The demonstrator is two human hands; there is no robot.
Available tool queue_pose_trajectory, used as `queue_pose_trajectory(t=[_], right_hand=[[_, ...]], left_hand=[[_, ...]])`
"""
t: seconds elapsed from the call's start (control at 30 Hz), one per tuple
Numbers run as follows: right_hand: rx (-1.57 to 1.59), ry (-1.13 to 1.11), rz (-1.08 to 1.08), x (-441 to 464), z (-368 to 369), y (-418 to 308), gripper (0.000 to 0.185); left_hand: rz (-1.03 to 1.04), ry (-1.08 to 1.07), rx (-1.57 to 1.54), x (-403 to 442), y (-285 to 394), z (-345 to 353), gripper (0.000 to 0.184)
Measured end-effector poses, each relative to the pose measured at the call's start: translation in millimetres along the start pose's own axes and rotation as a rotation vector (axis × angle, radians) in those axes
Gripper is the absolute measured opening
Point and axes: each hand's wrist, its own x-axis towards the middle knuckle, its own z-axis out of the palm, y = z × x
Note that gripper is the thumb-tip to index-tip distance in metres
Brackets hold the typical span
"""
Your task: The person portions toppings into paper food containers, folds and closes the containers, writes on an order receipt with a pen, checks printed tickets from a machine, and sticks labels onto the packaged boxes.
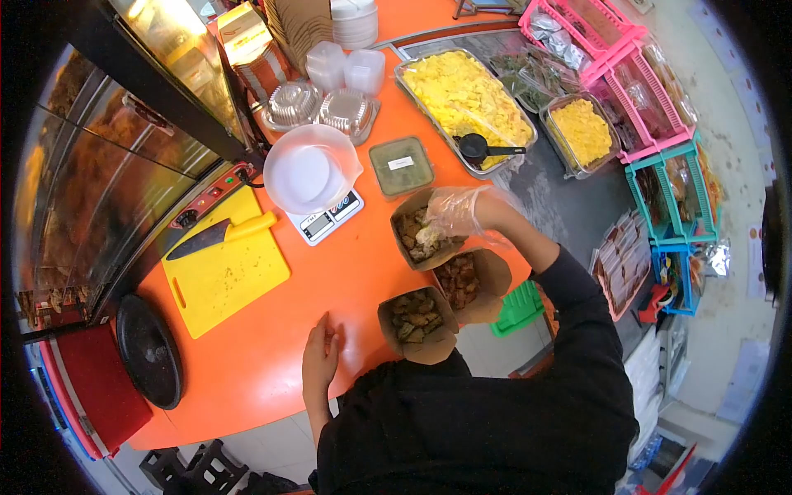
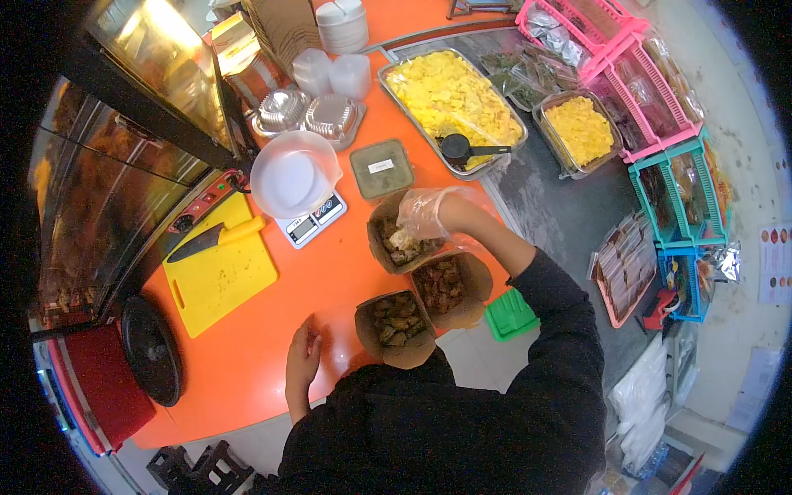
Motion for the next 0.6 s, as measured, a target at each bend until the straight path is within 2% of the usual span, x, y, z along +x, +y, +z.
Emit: queue_pose_trajectory(t=[0.1, 0.3, 0.4, 0.5, 0.6], right_hand=[[0.148, -0.071, 0.021, -4, -20, -3, 0.014], [1.038, -0.08, 0.313, -13, -25, 0, 0.028], [1.192, -0.068, 0.401, -21, -35, -4, 0.029], [1.595, 0.132, 0.401, -28, -13, -1, 0.031], [1.799, 0.362, 0.399, -27, -15, -21, 0.03]], left_hand=[[0.0, 0.002, -0.01, 0, -1, 1, 0.044], [0.007, -0.002, -0.004, 0, -5, 3, 0.044], [0.018, 0.009, -0.01, -1, -5, 3, 0.044], [0.038, 0.02, 0.004, 0, -6, 5, 0.043], [0.022, 0.018, -0.01, -2, -6, 6, 0.042]])
